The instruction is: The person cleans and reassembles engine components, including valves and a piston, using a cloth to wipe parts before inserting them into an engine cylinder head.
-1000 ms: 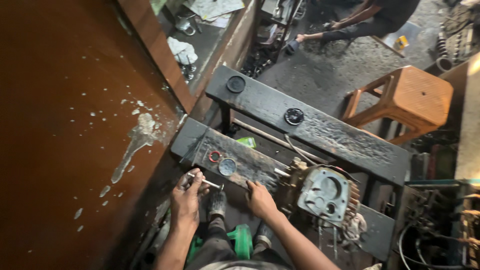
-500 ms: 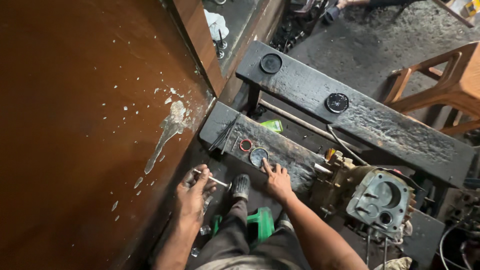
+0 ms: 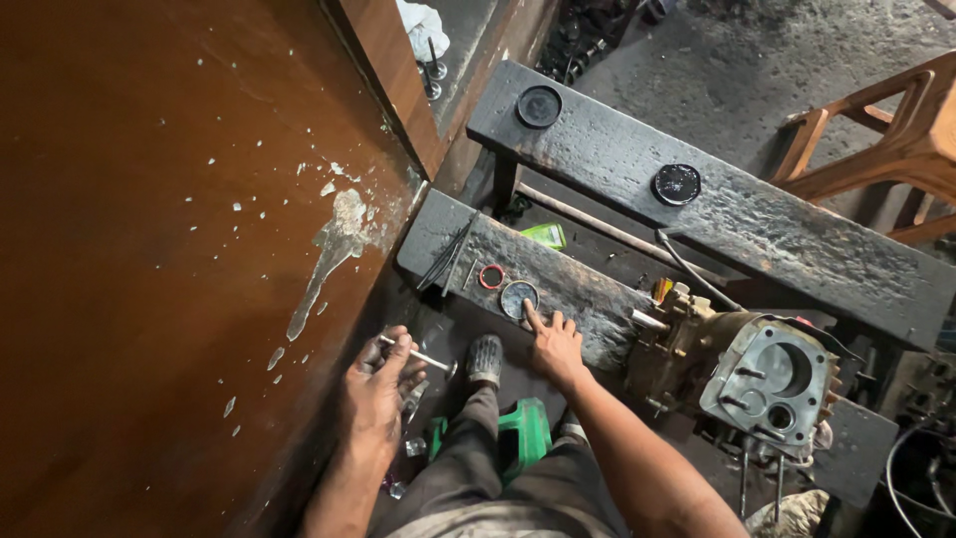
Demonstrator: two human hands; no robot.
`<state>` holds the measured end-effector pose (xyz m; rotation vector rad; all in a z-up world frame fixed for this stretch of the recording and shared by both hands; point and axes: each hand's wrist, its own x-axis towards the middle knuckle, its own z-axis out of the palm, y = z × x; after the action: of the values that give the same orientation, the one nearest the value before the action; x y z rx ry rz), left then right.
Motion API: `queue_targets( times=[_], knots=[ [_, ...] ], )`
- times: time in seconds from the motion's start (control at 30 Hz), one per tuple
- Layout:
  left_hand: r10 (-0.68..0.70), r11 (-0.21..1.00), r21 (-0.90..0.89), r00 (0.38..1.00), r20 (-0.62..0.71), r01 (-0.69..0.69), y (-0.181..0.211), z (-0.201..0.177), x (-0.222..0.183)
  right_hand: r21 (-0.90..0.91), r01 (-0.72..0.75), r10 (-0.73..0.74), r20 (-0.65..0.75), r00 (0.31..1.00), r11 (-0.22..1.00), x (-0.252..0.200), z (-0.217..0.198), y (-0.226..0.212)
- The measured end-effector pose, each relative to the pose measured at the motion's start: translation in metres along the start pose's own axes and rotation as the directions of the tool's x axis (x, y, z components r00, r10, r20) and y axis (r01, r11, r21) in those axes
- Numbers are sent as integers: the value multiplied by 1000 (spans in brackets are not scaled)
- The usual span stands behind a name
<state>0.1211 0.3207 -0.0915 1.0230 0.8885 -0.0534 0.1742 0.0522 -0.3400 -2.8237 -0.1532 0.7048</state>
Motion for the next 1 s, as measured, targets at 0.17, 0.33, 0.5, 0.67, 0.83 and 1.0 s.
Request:
queue_targets(
  times=[0.17,0.33,0.5,0.67,0.83,1.0],
  knots=[
    [-7,1000,21,1000,-22,8,-7,5,-10,20,24,-24,10,1000,1000,-3,0,1],
    [24,998,-62,998,62,-20,-14,22,-28,247,26,-29,11,1000,969,-39,-48,-11],
    [123,990,-91,969,215,-105,-20,65,-57,948,-208,-267,140,953,-242,-149,-159,0],
    [100,994,5,920,380,-110,-15,124,-128,747,-228,-461,-116,880,-625,-260,-236,16],
    [52,994,57,856,514,-95,-18,168,-209,929,-18,-419,-150,896,-370,-349,-268,51],
    [-13,980,165,794,608,-110,-37,194,-260,967,154,-283,-208,936,-201,-399,-260,73]
  ],
)
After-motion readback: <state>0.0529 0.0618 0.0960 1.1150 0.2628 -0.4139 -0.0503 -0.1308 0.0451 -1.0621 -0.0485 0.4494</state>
